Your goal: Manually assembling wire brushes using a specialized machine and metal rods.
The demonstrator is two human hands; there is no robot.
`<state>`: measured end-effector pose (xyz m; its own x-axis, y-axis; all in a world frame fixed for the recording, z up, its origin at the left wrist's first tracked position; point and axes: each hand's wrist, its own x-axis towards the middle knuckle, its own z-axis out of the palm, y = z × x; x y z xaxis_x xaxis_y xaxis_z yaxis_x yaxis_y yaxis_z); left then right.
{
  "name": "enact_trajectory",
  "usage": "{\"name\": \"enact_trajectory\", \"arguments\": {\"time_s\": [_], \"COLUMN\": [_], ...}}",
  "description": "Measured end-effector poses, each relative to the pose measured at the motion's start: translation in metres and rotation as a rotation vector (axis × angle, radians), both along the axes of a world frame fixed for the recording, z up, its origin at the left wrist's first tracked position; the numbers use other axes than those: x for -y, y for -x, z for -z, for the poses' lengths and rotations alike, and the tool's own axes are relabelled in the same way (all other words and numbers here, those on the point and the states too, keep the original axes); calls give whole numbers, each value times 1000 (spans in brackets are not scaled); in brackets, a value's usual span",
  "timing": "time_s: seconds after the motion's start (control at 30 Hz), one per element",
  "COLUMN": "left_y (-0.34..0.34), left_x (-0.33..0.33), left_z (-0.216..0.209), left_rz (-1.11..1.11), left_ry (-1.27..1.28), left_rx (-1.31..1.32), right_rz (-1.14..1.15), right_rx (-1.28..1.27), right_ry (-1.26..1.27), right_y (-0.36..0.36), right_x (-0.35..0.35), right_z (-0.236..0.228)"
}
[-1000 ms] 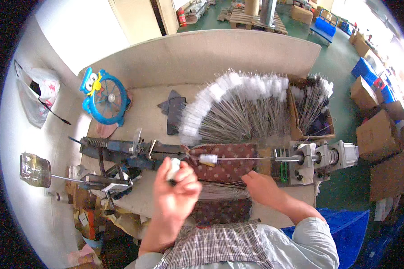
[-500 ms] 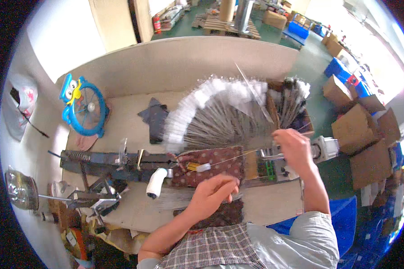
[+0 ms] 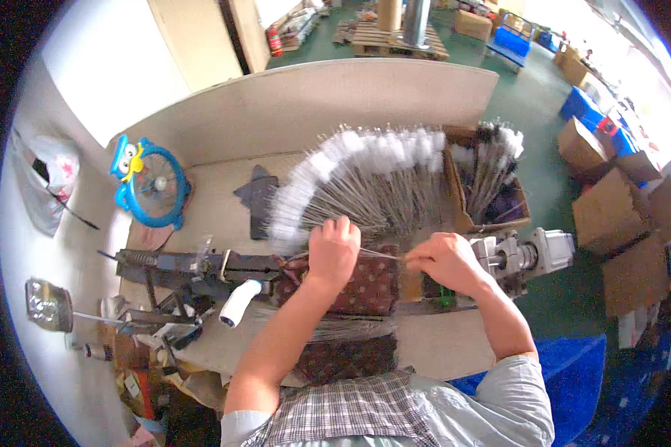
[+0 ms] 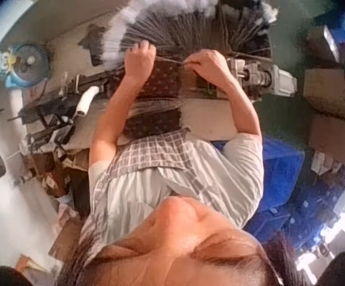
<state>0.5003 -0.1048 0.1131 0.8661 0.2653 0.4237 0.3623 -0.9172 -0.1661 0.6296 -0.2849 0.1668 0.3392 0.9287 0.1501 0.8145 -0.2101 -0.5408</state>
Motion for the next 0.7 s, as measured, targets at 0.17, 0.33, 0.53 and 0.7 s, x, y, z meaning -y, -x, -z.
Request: {"name": "enact_trajectory", "arguments": {"time_s": [0.17, 0.33, 0.53, 0.7], "left_y": [29, 109, 169, 188], "left_x": [-13, 41, 35, 6], "left_z": [12, 1, 14, 19], "left_rz": [-13, -37, -427, -331], "left_ry": [125, 670, 1709, 2095], "left_rx": [209, 229, 688, 1131], "right_rz": [-196, -444, -359, -299], "right_rx": [-8, -24, -15, 119], "right_ry": [-80, -321, -329, -213], "right_y": [19, 65, 97, 111], "right_x": [-31, -90, -130, -142], "right_z": [-16, 2, 29, 25]}}
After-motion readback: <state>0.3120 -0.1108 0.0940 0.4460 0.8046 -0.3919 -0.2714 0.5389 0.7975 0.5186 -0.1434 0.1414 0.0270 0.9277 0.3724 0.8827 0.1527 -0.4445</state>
